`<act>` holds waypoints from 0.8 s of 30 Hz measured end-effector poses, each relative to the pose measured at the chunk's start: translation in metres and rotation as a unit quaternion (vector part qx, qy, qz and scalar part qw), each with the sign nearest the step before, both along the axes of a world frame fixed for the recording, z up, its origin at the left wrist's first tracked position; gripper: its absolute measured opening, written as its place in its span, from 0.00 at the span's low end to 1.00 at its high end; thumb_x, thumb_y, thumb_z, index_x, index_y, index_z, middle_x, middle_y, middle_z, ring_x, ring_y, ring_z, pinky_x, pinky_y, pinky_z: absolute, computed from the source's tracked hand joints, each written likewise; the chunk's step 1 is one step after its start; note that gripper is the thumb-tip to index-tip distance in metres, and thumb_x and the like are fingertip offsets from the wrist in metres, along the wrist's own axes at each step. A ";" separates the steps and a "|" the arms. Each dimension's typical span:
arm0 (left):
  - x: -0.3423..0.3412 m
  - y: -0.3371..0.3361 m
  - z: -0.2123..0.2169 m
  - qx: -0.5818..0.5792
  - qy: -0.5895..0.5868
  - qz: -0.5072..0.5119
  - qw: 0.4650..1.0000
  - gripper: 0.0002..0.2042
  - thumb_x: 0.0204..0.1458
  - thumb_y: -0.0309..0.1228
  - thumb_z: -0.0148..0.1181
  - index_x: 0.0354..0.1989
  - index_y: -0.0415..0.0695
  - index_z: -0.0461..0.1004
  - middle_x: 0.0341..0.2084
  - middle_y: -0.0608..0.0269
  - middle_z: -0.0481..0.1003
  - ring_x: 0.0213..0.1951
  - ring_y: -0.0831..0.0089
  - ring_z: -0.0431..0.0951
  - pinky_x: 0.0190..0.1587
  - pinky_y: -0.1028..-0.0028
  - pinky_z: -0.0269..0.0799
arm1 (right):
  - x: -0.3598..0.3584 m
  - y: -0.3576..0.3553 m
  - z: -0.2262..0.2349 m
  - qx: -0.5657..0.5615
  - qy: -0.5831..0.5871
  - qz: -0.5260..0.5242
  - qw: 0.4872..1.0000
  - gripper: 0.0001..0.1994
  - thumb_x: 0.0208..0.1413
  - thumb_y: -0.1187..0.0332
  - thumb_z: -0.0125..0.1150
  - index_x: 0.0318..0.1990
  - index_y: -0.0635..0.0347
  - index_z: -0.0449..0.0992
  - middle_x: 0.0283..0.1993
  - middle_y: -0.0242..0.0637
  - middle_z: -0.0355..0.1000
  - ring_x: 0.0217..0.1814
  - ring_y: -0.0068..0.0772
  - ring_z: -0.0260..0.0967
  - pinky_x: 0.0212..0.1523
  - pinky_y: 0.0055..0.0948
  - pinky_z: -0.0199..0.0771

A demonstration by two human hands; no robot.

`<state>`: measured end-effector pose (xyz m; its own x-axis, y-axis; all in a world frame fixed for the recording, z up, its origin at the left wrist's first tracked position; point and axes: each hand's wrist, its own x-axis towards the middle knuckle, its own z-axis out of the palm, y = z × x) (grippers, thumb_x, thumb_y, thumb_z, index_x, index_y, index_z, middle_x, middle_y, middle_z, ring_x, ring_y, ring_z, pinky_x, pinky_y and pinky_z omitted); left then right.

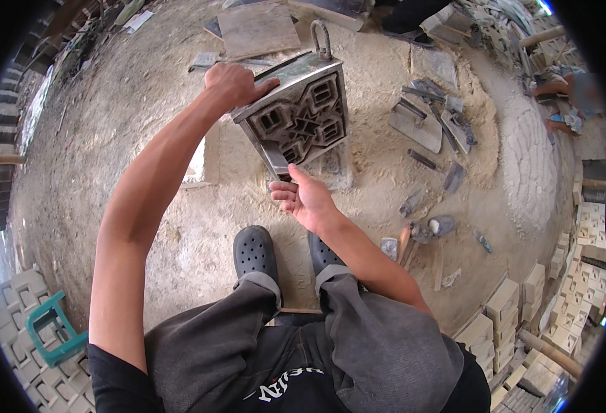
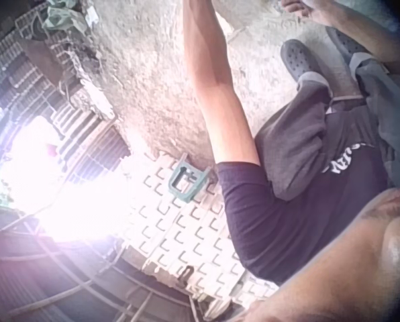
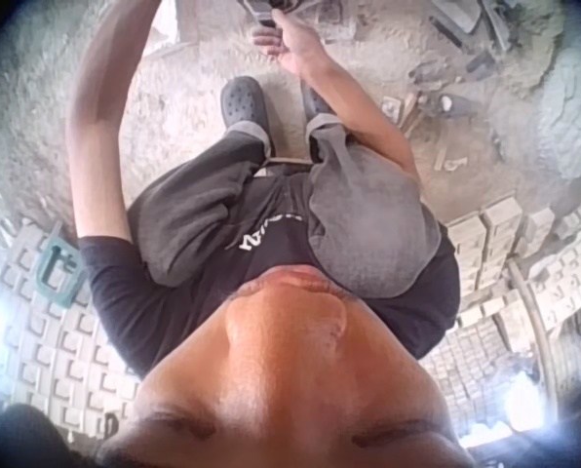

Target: The person manually assembles and cleans a multi-part metal mold for creating ventilation blocks, inserting metal components and scraping away excess material.

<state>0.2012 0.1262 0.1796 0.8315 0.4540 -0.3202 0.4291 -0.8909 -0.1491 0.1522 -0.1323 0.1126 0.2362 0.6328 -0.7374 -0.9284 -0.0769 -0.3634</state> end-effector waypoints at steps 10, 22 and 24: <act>-0.001 -0.005 0.005 -0.010 -0.001 0.000 1.000 0.46 0.51 0.76 0.31 0.21 0.43 0.82 0.21 0.58 0.79 0.29 0.61 0.81 0.32 0.64 0.75 | 0.012 0.025 -0.019 -0.070 -0.563 0.182 0.803 0.28 0.59 0.55 0.61 0.57 0.72 0.67 0.26 0.43 0.76 0.28 0.42 0.76 0.30 0.36 0.77; -0.004 0.002 -0.003 -0.009 -0.037 -0.014 0.999 0.47 0.51 0.76 0.29 0.16 0.43 0.79 0.17 0.57 0.77 0.25 0.61 0.79 0.27 0.63 0.72 | -0.002 0.019 -0.047 -0.033 -0.779 0.063 0.623 0.21 0.58 0.68 0.60 0.55 0.71 0.69 0.42 0.56 0.74 0.41 0.54 0.75 0.40 0.44 0.75; -0.005 0.005 -0.006 -0.007 -0.044 -0.019 0.999 0.47 0.51 0.76 0.27 0.14 0.43 0.78 0.15 0.57 0.76 0.23 0.61 0.79 0.25 0.62 0.71 | -0.006 0.013 -0.057 -0.004 -0.752 0.029 0.659 0.21 0.57 0.70 0.62 0.56 0.71 0.68 0.41 0.56 0.75 0.39 0.55 0.75 0.39 0.43 0.75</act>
